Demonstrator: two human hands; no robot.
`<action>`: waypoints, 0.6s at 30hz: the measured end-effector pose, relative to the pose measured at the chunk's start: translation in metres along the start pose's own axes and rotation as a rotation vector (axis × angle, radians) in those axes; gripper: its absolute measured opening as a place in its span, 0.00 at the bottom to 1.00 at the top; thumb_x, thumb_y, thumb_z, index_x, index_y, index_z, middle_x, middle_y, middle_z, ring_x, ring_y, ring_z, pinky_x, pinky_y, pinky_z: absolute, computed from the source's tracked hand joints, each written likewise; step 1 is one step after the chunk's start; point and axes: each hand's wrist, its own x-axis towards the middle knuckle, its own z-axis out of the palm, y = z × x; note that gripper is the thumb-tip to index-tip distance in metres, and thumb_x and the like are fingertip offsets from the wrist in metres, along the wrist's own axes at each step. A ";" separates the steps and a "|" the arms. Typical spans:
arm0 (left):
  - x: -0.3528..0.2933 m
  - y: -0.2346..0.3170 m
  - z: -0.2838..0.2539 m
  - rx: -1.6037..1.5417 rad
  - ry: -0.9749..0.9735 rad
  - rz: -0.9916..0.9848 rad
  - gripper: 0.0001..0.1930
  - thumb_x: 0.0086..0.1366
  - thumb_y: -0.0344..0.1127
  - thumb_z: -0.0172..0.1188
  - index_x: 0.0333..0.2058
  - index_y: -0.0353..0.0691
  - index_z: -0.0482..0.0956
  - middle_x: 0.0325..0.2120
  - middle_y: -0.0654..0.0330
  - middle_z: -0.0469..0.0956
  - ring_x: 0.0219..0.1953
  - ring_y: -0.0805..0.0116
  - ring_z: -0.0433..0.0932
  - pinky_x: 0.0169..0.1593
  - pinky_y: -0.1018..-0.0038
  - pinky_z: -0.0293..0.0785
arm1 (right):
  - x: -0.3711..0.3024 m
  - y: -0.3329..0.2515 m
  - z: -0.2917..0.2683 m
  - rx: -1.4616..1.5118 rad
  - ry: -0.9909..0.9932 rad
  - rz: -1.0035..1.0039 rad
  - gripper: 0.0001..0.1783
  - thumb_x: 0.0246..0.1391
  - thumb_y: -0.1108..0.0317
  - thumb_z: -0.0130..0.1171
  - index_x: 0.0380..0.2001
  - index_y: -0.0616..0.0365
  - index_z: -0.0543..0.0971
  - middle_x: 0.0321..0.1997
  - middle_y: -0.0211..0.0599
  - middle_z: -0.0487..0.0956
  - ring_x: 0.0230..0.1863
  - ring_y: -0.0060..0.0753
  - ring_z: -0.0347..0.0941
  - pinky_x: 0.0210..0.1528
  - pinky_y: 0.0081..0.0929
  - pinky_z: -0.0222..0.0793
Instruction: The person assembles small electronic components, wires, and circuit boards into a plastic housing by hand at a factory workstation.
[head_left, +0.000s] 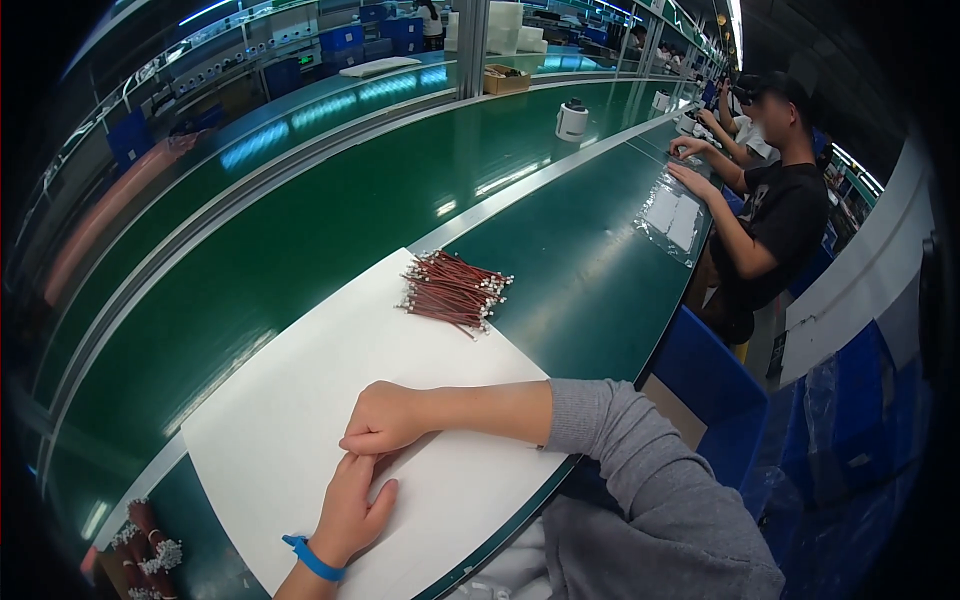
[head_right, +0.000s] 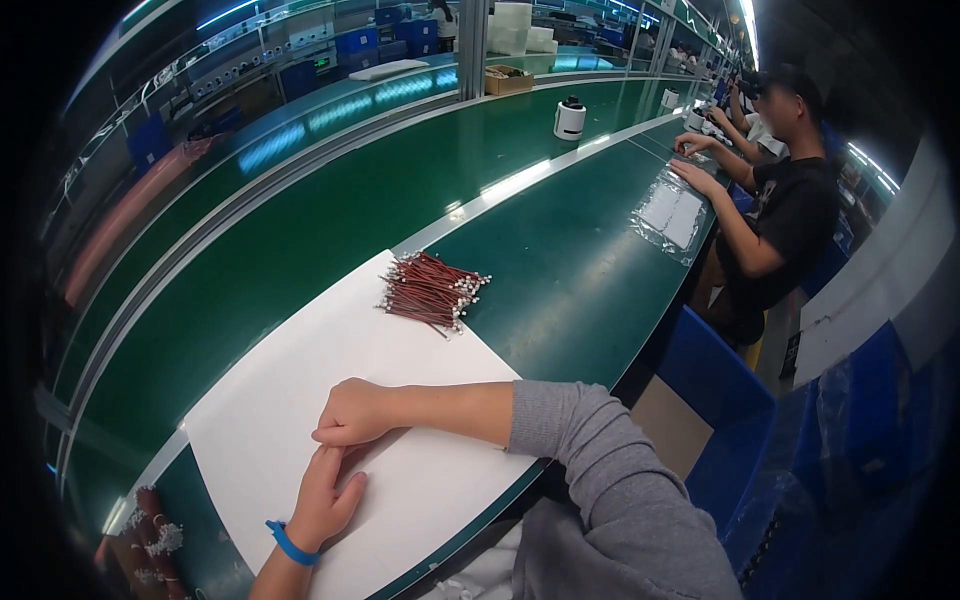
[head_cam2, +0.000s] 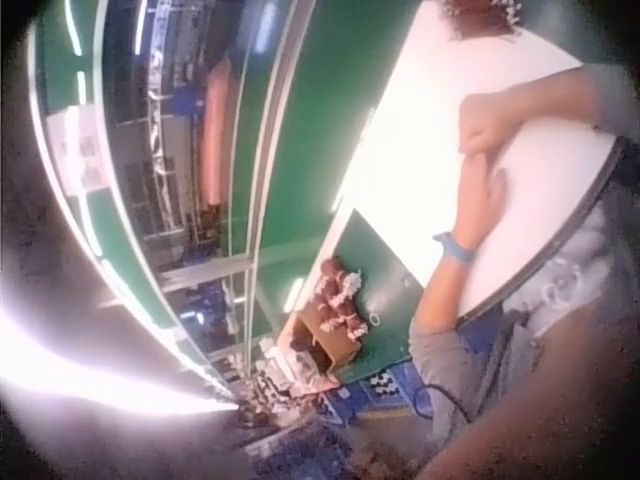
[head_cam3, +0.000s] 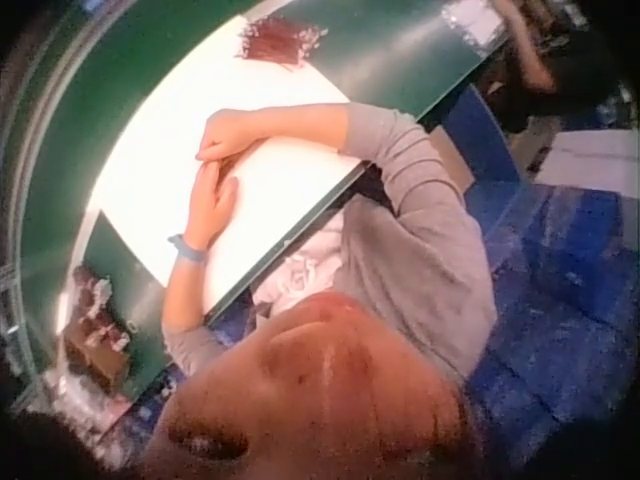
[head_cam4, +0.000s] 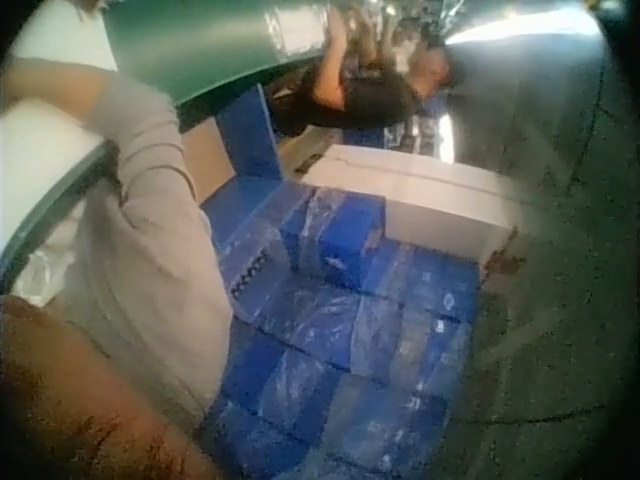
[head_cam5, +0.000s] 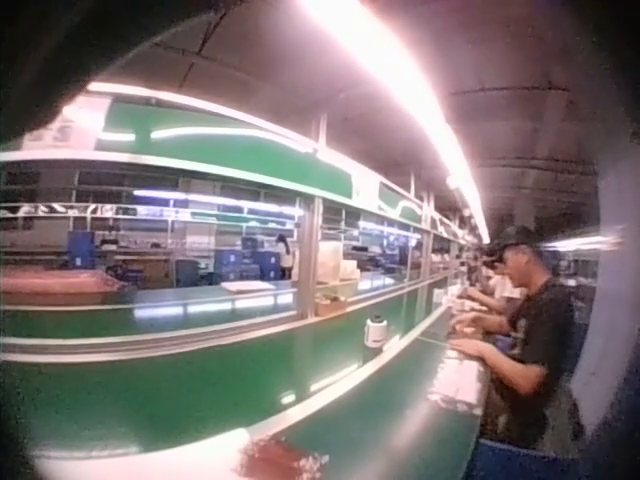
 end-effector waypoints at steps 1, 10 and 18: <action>0.000 0.000 0.000 -0.006 0.001 -0.008 0.28 0.56 0.27 0.53 0.57 0.29 0.61 0.52 0.44 0.68 0.54 0.50 0.68 0.58 0.67 0.62 | 0.000 0.000 0.000 0.002 -0.001 0.001 0.22 0.52 0.54 0.46 0.12 0.55 0.76 0.15 0.42 0.74 0.19 0.48 0.68 0.27 0.40 0.64; 0.001 -0.001 0.001 -0.006 0.013 0.014 0.28 0.56 0.27 0.53 0.57 0.29 0.62 0.51 0.44 0.68 0.53 0.50 0.68 0.57 0.67 0.63 | -0.001 0.003 0.003 0.021 0.041 -0.043 0.22 0.54 0.57 0.47 0.11 0.56 0.73 0.13 0.39 0.73 0.16 0.45 0.65 0.22 0.36 0.60; 0.001 0.003 -0.001 -0.009 0.008 0.003 0.27 0.56 0.27 0.53 0.56 0.29 0.63 0.51 0.44 0.68 0.54 0.50 0.68 0.58 0.67 0.62 | 0.000 0.004 0.004 0.015 0.070 -0.065 0.22 0.53 0.57 0.47 0.11 0.56 0.74 0.13 0.40 0.72 0.15 0.46 0.65 0.22 0.37 0.61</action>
